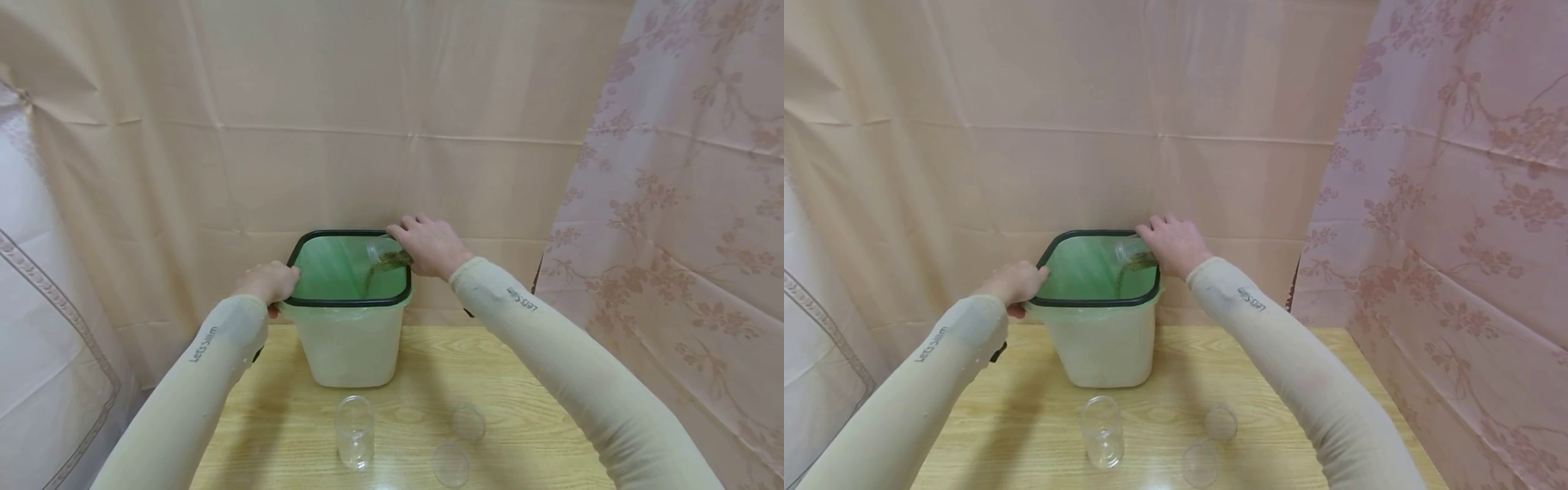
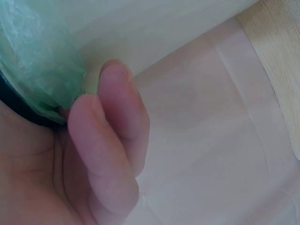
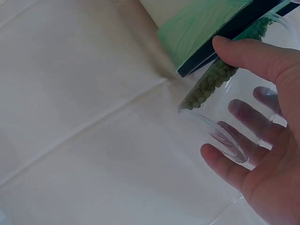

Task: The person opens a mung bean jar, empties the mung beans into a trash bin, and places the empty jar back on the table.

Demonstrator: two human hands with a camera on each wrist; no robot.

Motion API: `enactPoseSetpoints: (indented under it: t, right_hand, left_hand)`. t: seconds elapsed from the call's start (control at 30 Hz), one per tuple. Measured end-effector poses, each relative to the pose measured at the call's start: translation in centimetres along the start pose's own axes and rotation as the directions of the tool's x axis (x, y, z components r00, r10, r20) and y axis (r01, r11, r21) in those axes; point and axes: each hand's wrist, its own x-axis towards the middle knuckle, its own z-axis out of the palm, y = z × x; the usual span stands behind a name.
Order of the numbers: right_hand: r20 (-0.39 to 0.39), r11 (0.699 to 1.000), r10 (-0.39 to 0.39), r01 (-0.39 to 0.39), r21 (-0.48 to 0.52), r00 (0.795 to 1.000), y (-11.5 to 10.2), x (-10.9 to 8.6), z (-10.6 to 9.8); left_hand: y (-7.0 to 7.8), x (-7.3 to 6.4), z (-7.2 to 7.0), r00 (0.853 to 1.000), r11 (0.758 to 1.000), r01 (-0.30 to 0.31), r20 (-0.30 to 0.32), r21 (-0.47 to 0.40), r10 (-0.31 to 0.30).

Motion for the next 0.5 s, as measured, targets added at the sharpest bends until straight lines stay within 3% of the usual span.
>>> enactPoseSetpoints:
  t: [0.5]
  right_hand:
    - [-0.002,1.0,-0.009,0.009,-0.025,1.0,-0.02,0.06,0.17]
  left_hand:
    - [0.12,-0.26,-0.08,1.0,1.0,-0.007,-0.003,-0.007,0.007]
